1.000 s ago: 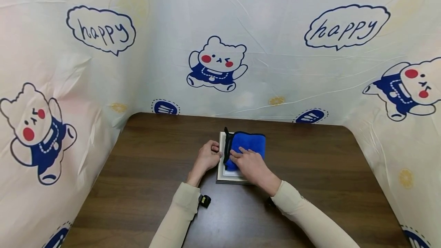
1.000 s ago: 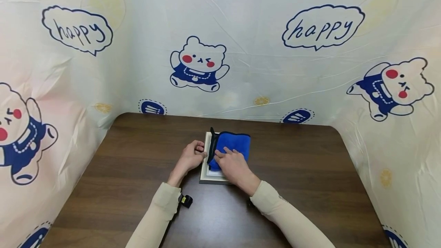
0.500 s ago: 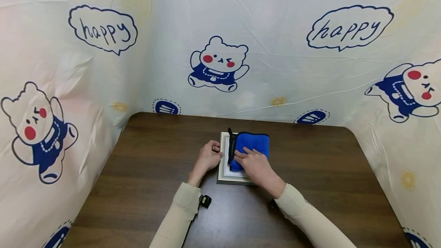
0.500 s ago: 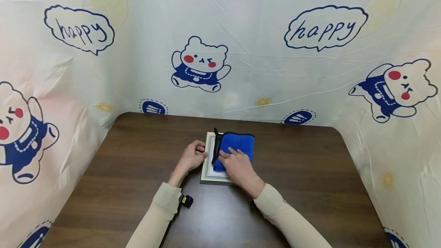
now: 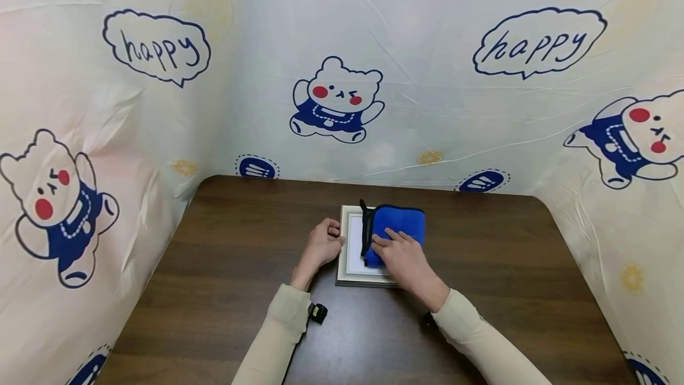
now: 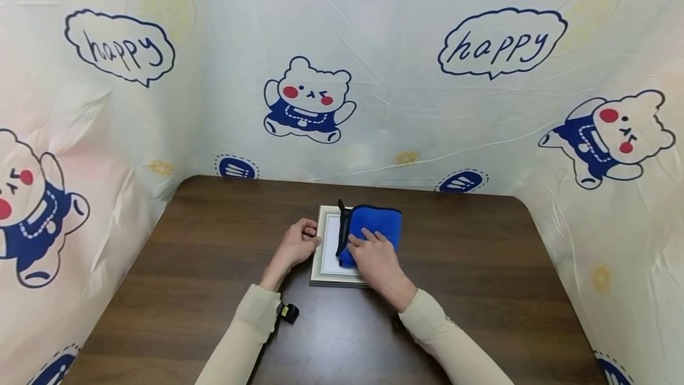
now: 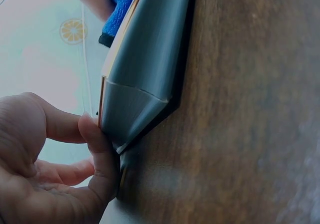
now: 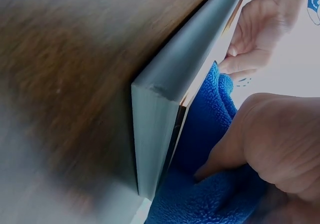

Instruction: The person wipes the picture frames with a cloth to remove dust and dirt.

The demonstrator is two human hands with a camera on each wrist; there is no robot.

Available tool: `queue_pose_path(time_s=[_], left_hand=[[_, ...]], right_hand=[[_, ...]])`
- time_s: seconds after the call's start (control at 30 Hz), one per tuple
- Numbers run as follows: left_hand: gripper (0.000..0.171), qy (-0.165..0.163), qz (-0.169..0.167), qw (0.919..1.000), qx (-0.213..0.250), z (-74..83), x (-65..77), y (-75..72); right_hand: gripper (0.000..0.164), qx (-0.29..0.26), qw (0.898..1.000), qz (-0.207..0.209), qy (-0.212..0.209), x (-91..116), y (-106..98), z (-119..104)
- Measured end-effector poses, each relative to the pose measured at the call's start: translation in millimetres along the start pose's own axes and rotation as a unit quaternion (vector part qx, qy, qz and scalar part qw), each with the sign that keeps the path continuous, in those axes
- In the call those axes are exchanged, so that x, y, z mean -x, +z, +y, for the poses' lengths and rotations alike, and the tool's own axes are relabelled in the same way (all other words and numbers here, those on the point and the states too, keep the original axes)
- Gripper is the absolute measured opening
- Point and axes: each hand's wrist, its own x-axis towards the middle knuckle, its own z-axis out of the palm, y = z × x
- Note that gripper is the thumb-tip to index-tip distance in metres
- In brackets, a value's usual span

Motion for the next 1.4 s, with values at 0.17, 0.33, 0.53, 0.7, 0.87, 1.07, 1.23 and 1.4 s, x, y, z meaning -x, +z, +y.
queue_pose_path(time_s=[0.17,0.33,0.53,0.7,0.87,1.07,1.23,1.4], left_hand=[[0.031,0.001,0.0,1.0,0.002,1.3,1.2,-1.3],[0.032,-0.001,-0.004,1.0,0.001,1.6,2.2,-2.3],[0.032,0.006,-0.001,1.0,0.0,2.3,1.8,-1.7],[0.032,0.003,-0.001,1.0,0.0,2.4,1.9,-0.8],[0.031,0.007,0.002,1.0,-0.002,0.0,-0.3,-0.4],[0.031,0.007,0.003,1.0,-0.006,-0.6,-2.1,-0.1],[0.031,0.005,0.005,0.9999,-0.012,0.2,-1.4,0.1],[0.03,0.0,0.007,0.9999,-0.008,0.4,-1.0,1.5]], right_hand=[[0.042,0.015,1.0,-0.003,0.004,3.3,-1.8,3.0],[0.036,0.025,0.999,0.022,-0.001,6.6,-1.2,6.6],[0.034,0.015,1.0,0.027,0.003,7.6,-0.6,10.8],[0.036,-0.012,1.0,0.021,0.013,8.3,-4.7,14.0],[0.038,-0.029,0.999,0.026,0.018,11.3,-6.1,19.1],[0.045,-0.083,0.995,0.048,0.035,17.6,-5.4,28.1],[0.058,-0.214,0.972,0.067,0.068,24.9,-5.4,33.0],[0.058,-0.334,0.936,0.079,0.082,28.1,-7.8,30.7]])
